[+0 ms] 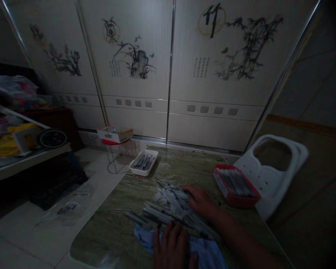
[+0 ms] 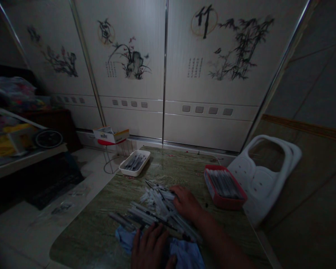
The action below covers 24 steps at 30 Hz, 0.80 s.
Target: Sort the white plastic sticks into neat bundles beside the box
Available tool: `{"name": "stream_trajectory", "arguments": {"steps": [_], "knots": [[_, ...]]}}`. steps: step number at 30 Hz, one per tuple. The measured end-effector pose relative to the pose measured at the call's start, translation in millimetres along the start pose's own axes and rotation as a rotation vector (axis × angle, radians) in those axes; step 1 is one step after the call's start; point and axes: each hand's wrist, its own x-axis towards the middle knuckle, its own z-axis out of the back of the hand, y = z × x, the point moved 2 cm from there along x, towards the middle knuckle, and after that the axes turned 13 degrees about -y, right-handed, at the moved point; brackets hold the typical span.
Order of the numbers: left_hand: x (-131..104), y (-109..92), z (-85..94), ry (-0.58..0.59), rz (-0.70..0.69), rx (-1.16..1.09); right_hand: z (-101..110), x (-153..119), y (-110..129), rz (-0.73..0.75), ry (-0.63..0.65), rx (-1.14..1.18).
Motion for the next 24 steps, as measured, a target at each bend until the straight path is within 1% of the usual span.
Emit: {"name": "stream_trajectory", "arguments": {"steps": [3,5,10,12,13,16,18,19,21,24], "knots": [[2.5,-3.3,4.4,-0.005,0.001,-0.006,1.3,-1.4,12.6,0.063,-0.002,0.016],[4.5,-5.9,7.8,-0.007,0.001,-0.006,0.8,-4.3,20.9,0.074,-0.006,0.022],[10.5,-12.5,17.0,0.002,0.001,0.005,0.9,-18.8,41.0,0.011,0.007,0.072],[11.9,-14.6,20.8,0.000,0.010,-0.001,6.8,-26.0,44.5,-0.019,-0.029,0.106],[12.3,-15.6,22.7,-0.002,0.012,-0.010,11.4,-29.8,43.4,-0.049,-0.068,0.116],[12.7,-17.8,28.5,-0.013,0.003,-0.041,29.3,-44.1,25.7,-0.209,-0.259,0.045],[13.3,-18.2,32.7,-0.010,-0.007,-0.054,40.5,-57.1,5.9,-0.347,-0.389,-0.121],[13.9,-18.0,34.9,-0.001,-0.014,-0.059,44.0,-64.2,-4.0,-0.406,-0.415,-0.177],[15.6,-17.1,39.3,0.034,-0.027,-0.069,46.9,-77.7,-20.5,-0.492,-0.412,-0.252],[19.1,-16.7,46.3,0.096,-0.043,-0.085,43.7,-91.2,-29.9,-0.514,-0.360,-0.262]]}}
